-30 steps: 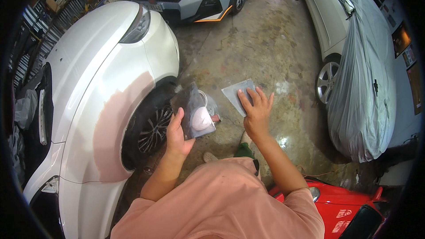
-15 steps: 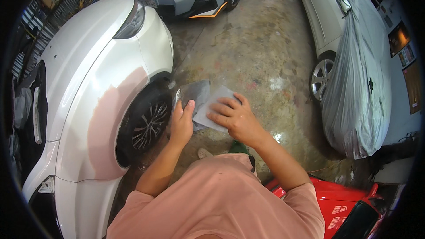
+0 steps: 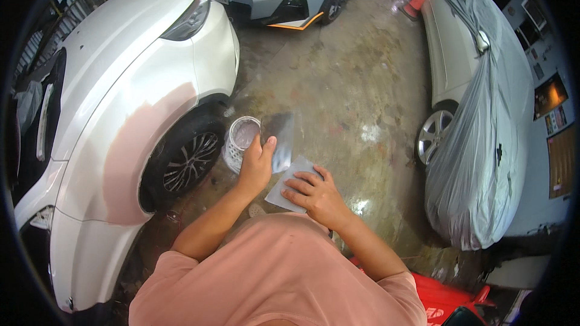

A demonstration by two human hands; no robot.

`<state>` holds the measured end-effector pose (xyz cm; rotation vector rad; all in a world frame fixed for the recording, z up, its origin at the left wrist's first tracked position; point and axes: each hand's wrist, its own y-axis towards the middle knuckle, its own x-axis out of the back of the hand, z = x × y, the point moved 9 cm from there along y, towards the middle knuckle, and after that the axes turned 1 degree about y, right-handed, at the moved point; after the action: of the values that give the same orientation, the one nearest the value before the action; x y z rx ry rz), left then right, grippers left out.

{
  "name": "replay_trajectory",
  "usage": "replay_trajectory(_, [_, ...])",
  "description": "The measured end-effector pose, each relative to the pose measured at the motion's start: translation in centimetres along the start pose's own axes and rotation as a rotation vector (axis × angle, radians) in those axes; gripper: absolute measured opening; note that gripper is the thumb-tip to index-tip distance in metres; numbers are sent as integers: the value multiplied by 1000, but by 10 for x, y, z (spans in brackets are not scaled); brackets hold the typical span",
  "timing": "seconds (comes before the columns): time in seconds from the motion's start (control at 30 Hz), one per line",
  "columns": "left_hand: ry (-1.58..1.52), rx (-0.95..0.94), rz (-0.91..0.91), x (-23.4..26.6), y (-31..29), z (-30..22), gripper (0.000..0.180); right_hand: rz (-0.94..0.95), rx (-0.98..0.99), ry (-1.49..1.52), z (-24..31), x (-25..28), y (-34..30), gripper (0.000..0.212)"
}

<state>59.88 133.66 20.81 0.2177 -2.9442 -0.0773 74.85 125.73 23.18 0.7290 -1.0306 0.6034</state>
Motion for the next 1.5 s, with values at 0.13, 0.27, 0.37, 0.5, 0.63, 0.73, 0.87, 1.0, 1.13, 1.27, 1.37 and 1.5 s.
replay_trajectory(0.13, [-37,9,-56,-17,19,1,37,-47,-79,88,-42,24,-23,51])
replay_trajectory(0.27, [-646,261,-145,-60,11,35,37,-350,-9,355,-56,83,-32,65])
replay_trajectory(0.37, [-961,416,-209,-105,-9,25,38,-395,44,464,-70,93,-42,74])
replay_trajectory(0.5, [-984,458,-303,-135,-32,27,39,-279,11,441,-120,66,-64,79])
replay_trajectory(0.63, [-1026,490,-397,-160,-50,34,35,-17,-96,341,-184,34,-96,82])
replay_trajectory(0.73, [-1094,515,-314,-176,-51,17,32,-115,-349,771,-247,12,-128,62])
replay_trajectory(0.87, [-1078,649,-180,-209,-65,21,31,-421,-703,1834,-266,6,-107,45])
replay_trajectory(1.0, [-1023,543,-285,-214,-61,28,34,-385,-657,2075,-257,17,-83,49])
replay_trajectory(1.13, [-829,456,-527,-169,-44,35,42,-322,-575,2004,-249,53,-104,52])
replay_trajectory(1.27, [-825,367,-492,-148,-42,35,47,-397,-531,1789,-263,89,-125,51])
replay_trajectory(1.37, [-775,399,-531,-174,-45,20,51,-394,-316,1292,-264,99,-132,52])
replay_trajectory(1.5, [-790,324,-516,-205,-39,12,49,-370,-1,865,-204,123,-117,65])
